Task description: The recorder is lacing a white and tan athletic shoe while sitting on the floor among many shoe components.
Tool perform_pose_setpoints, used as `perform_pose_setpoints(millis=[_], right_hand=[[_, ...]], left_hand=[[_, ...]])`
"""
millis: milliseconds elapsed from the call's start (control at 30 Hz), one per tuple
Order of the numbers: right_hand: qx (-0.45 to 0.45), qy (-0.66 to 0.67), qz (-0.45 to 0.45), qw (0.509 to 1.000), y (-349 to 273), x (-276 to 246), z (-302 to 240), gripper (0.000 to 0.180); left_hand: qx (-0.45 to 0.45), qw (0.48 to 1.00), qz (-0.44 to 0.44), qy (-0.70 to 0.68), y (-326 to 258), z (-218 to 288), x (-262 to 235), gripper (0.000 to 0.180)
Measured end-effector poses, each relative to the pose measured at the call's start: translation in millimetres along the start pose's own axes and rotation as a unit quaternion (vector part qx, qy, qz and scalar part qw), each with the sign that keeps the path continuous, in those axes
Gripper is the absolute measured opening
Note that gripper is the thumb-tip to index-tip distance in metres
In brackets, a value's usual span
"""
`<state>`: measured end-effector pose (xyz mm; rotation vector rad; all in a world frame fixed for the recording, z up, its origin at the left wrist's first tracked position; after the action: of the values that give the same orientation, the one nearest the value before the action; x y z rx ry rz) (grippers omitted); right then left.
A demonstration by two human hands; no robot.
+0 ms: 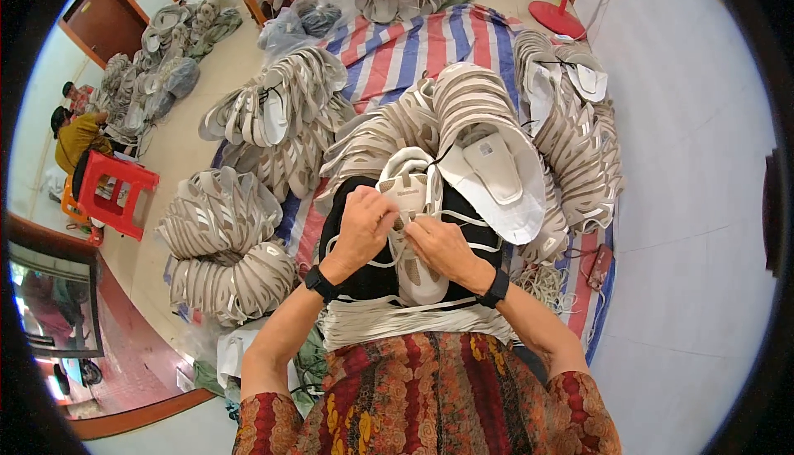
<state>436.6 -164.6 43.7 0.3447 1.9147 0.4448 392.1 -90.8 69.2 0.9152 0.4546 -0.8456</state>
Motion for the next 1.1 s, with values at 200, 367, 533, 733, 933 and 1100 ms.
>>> perform_pose_setpoints(millis=[200, 367, 533, 733, 933, 1100], right_hand=[[-0.044, 0.079, -0.060, 0.994, -1, 3, 0, 0.013], [-0.069, 0.124, -0.051, 0.989, -7, -1, 1, 0.013], [-0.045, 0.136, -0.062, 0.988, -7, 5, 5, 0.011], [0.066, 0.263, -0.095, 0.958, -7, 0, 30, 0.016], [0.149, 0.205, 0.003, 0.967, -3, -10, 62, 0.015], [0.152, 0.197, 0.006, 0.968, 2, -2, 61, 0.015]], left_hand=[[0.075, 0.990, -0.073, 0.099, 2, 11, 18, 0.007], [0.068, 0.984, -0.128, 0.102, 2, 5, 26, 0.007], [0.079, 0.983, -0.132, 0.103, 7, 6, 34, 0.006], [0.011, 0.997, -0.078, 0.023, 6, -3, 32, 0.007], [-0.083, 0.995, -0.040, -0.044, -3, -23, 24, 0.008], [-0.041, 0.999, 0.006, 0.001, -2, -17, 28, 0.009]])
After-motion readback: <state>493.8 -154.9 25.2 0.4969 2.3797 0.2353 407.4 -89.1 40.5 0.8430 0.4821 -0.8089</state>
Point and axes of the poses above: each hand's wrist, its own y-axis towards the middle knuckle, its own x-axis out of the palm, z = x × y, the point moved 10 cm from there along y, towards the middle knuckle, and after that the axes turned 5 degrees about -y, right-handed, at the moved point
